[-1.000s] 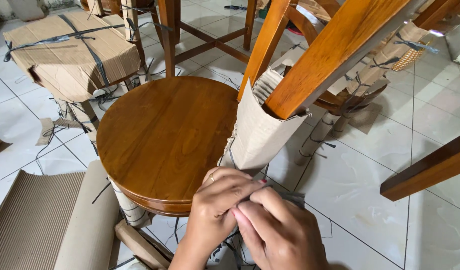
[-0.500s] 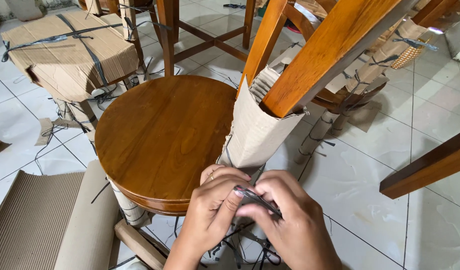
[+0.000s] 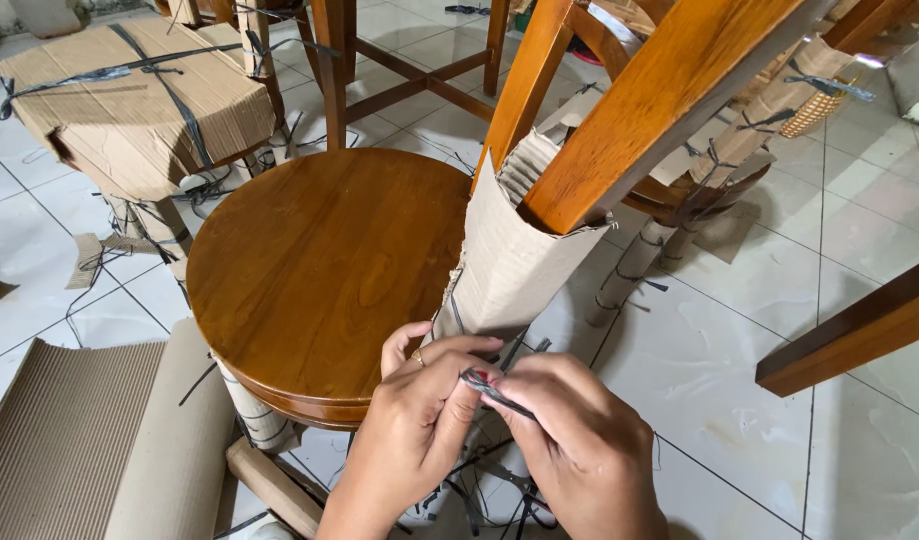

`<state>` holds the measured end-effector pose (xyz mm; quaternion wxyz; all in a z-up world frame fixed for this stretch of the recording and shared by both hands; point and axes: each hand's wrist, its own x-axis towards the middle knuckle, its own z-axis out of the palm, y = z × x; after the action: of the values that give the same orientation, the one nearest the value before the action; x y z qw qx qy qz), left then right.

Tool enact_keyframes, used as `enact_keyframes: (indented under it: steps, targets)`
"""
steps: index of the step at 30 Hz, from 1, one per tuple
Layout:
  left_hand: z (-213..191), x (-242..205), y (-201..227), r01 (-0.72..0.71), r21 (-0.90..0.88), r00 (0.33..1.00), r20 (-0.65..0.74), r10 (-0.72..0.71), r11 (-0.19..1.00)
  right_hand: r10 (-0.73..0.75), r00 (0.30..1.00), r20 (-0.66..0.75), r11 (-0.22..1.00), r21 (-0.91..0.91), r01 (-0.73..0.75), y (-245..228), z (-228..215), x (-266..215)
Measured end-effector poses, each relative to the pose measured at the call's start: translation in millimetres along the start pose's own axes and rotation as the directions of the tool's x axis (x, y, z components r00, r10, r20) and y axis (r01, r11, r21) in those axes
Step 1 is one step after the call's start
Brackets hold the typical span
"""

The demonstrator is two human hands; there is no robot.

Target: Wrapping a wooden chair leg with protective cardboard and securing it with a plastic cable tie

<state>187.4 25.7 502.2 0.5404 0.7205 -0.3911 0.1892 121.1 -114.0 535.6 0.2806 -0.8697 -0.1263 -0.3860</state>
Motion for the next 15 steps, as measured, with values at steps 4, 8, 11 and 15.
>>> enact_keyframes:
  steps: [4, 8, 11, 15]
  targets:
    - [-0.3, -1.0, -1.4, 0.021, -0.007, 1.000, -0.018, -0.022, 1.000, -0.065, 0.997, -0.042, 0.998, 0.025, 0.066, 3.4, 1.5, -3.3]
    - [0.0, -2.9, -4.8, 0.003, -0.028, 1.000, -0.010, -0.004, 1.000, -0.068, 0.985, 0.160, 0.995, 0.078, 0.056, 1.3, -5.0, 5.4]
    - [-0.5, -1.7, -4.1, 0.035, -0.065, 0.999, -0.017, -0.036, 0.997, -0.021, 0.983, 0.181, 1.000, 0.010, 0.020, 4.5, -1.7, 3.7]
    - [1.2, -1.9, -5.5, 0.035, -0.066, 0.998, -0.044, -0.038, 0.997, 0.023, 0.998, 0.053, 1.000, 0.000, -0.024, 3.0, 0.1, -2.2]
